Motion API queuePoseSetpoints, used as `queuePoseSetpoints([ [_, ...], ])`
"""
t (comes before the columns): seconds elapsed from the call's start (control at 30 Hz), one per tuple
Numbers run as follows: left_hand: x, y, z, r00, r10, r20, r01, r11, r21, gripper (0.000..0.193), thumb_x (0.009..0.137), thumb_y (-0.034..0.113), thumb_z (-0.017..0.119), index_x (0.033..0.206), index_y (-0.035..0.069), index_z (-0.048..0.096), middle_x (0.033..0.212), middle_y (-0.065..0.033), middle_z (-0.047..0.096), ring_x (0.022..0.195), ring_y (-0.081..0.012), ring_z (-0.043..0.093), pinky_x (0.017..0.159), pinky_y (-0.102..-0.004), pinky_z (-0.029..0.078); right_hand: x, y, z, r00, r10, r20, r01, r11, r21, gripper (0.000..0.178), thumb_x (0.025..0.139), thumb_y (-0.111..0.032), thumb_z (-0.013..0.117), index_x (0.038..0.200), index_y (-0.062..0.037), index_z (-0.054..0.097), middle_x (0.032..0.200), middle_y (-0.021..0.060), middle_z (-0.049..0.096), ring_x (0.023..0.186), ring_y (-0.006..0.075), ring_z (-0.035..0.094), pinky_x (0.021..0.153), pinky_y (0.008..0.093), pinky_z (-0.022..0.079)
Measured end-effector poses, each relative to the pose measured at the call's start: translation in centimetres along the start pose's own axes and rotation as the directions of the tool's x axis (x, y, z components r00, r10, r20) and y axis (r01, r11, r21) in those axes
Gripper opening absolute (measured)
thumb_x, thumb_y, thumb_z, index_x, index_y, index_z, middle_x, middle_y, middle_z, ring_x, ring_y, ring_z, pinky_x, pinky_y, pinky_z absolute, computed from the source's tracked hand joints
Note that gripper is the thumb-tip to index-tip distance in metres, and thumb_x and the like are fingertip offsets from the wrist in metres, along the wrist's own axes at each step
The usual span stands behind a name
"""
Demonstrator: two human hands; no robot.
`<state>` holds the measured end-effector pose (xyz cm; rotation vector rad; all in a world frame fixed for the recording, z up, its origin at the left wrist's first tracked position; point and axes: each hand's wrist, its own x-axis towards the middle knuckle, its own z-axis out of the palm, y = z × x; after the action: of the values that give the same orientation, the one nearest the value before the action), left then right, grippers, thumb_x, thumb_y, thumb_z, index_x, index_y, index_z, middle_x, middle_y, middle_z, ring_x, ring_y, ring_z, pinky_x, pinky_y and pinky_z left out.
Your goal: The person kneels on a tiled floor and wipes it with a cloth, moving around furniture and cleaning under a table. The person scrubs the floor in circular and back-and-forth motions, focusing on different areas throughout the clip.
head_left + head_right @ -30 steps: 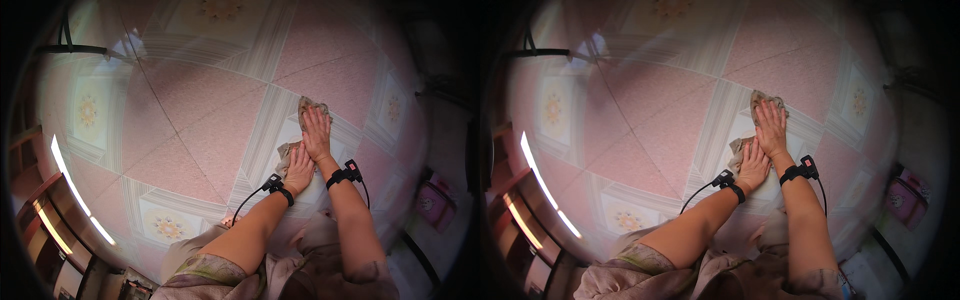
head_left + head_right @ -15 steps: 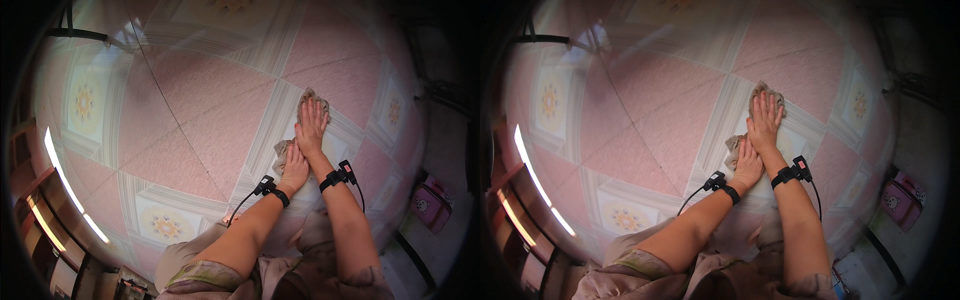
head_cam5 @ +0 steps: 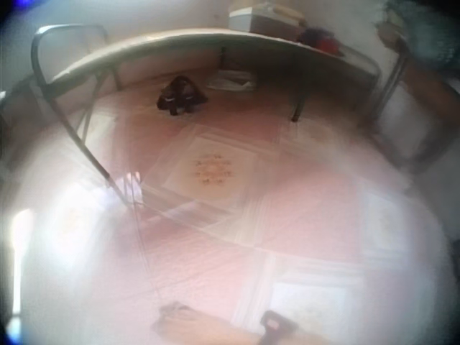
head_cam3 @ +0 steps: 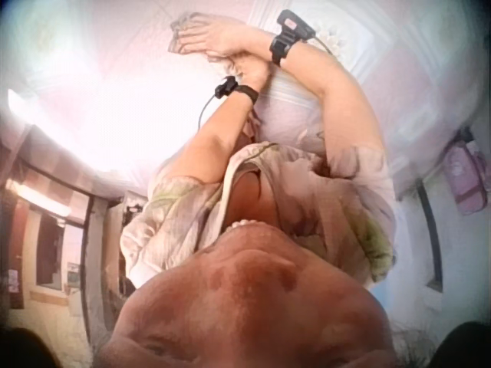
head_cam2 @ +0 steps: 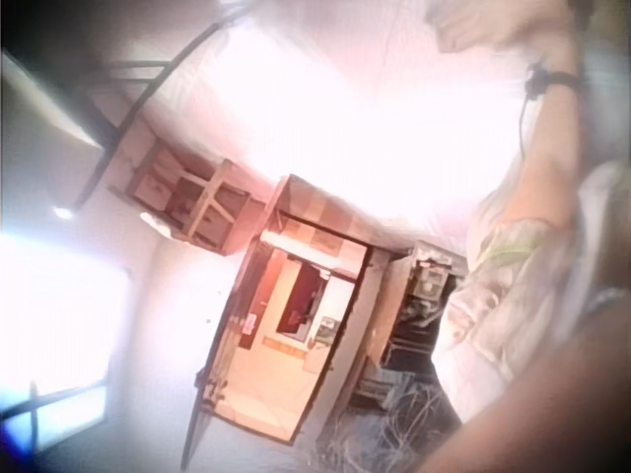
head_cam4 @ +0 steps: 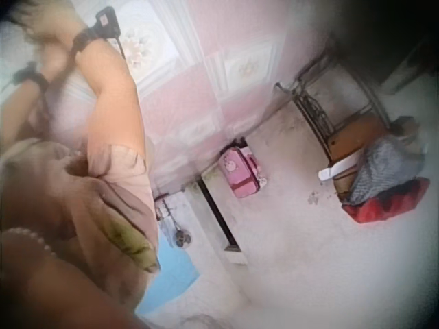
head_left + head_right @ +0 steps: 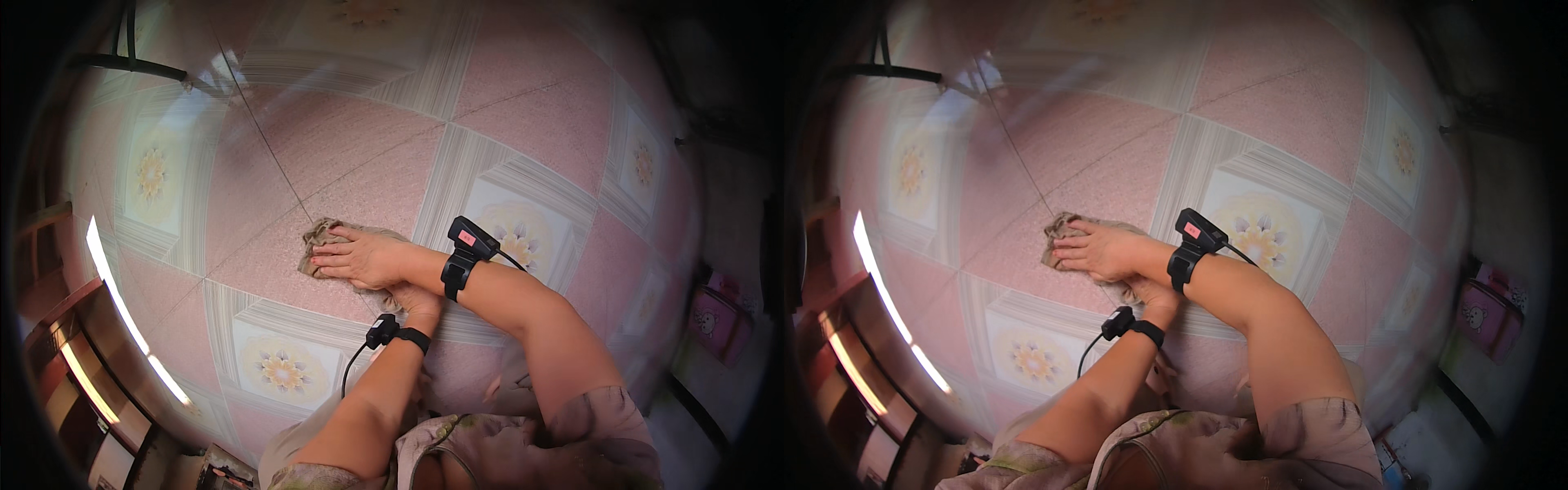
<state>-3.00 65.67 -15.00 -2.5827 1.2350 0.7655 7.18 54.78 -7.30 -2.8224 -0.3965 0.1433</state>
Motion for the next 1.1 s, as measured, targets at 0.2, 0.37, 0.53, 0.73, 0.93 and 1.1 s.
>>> queuePoseSetpoints([
  [0.2, -1.9, 2.4, -3.8, 0.855, 0.276, -0.439, -0.414, 0.873, -0.257, 0.059, 0.098, 0.038, 0.055, 0.144, 0.002, 0.049, 0.148, -0.0270, 0.045, 0.144, -0.0473, 0.033, 0.119, -0.0667, 0.015, -9.7, 3.6, -1.6, 0.939, 0.325, -0.115, -0.336, 0.937, -0.094, 0.060, 0.095, -0.034, 0.061, 0.152, -0.0164, 0.050, 0.166, 0.0001, 0.037, 0.156, 0.0192, 0.027, 0.129, 0.0520, 0.011],
  [0.37, 0.5, 12.4, -7.1, 0.716, 0.473, -0.514, -0.655, 0.709, -0.261, 0.056, 0.100, 0.031, 0.053, 0.146, -0.001, 0.048, 0.156, -0.0262, 0.038, 0.153, -0.0475, 0.020, 0.123, -0.0637, 0.012, -21.1, 7.7, -4.4, 0.664, 0.691, -0.285, -0.742, 0.654, -0.145, 0.064, 0.093, -0.027, 0.063, 0.154, -0.0163, 0.046, 0.167, 0.0027, 0.034, 0.156, 0.0235, 0.025, 0.128, 0.0543, 0.010],
  [0.53, 1.8, 20.2, -8.6, 0.669, 0.632, -0.391, -0.743, 0.583, -0.328, 0.058, 0.100, 0.030, 0.050, 0.149, 0.000, 0.046, 0.163, -0.0232, 0.032, 0.157, -0.0440, 0.014, 0.125, -0.0612, 0.008, -28.6, 10.8, -7.4, 0.440, 0.890, -0.122, -0.891, 0.415, -0.183, 0.069, 0.096, -0.032, 0.062, 0.159, -0.0155, 0.039, 0.172, 0.0039, 0.023, 0.159, 0.0266, 0.015, 0.127, 0.0566, 0.005],
  [0.73, 3.2, 20.4, -8.1, 0.741, 0.573, -0.350, -0.663, 0.707, -0.246, 0.064, 0.099, 0.032, 0.052, 0.154, 0.001, 0.039, 0.165, -0.0251, 0.025, 0.157, -0.0437, 0.013, 0.125, -0.0608, 0.009, -28.3, 13.2, -10.2, 0.585, 0.791, 0.182, -0.773, 0.611, -0.170, 0.078, 0.101, -0.043, 0.053, 0.165, -0.0117, 0.022, 0.174, 0.0128, 0.006, 0.161, 0.0346, 0.000, 0.126, 0.0596, -0.001],
  [0.93, 3.8, 20.8, -8.9, 0.697, 0.564, -0.443, -0.707, 0.646, -0.289, 0.066, 0.101, 0.030, 0.051, 0.159, 0.004, 0.033, 0.170, -0.0226, 0.015, 0.158, -0.0428, 0.008, 0.125, -0.0597, 0.007, -28.7, 16.1, -14.7, 0.590, 0.672, 0.447, -0.686, 0.710, -0.162, 0.075, 0.101, -0.042, 0.052, 0.165, -0.0137, 0.023, 0.174, 0.0142, 0.004, 0.160, 0.0358, 0.001, 0.126, 0.0620, 0.011],
  [1.1, 4.0, 20.3, -9.3, 0.719, 0.569, -0.398, -0.684, 0.681, -0.262, 0.063, 0.101, 0.032, 0.050, 0.155, 0.000, 0.039, 0.168, -0.0257, 0.019, 0.158, -0.0433, 0.010, 0.124, -0.0604, 0.007, -28.3, 15.5, -13.7, 0.605, 0.722, 0.335, -0.701, 0.683, -0.206, 0.073, 0.102, -0.047, 0.052, 0.165, -0.0188, 0.026, 0.174, 0.0094, 0.007, 0.161, 0.0323, 0.003, 0.127, 0.0595, 0.010],
])
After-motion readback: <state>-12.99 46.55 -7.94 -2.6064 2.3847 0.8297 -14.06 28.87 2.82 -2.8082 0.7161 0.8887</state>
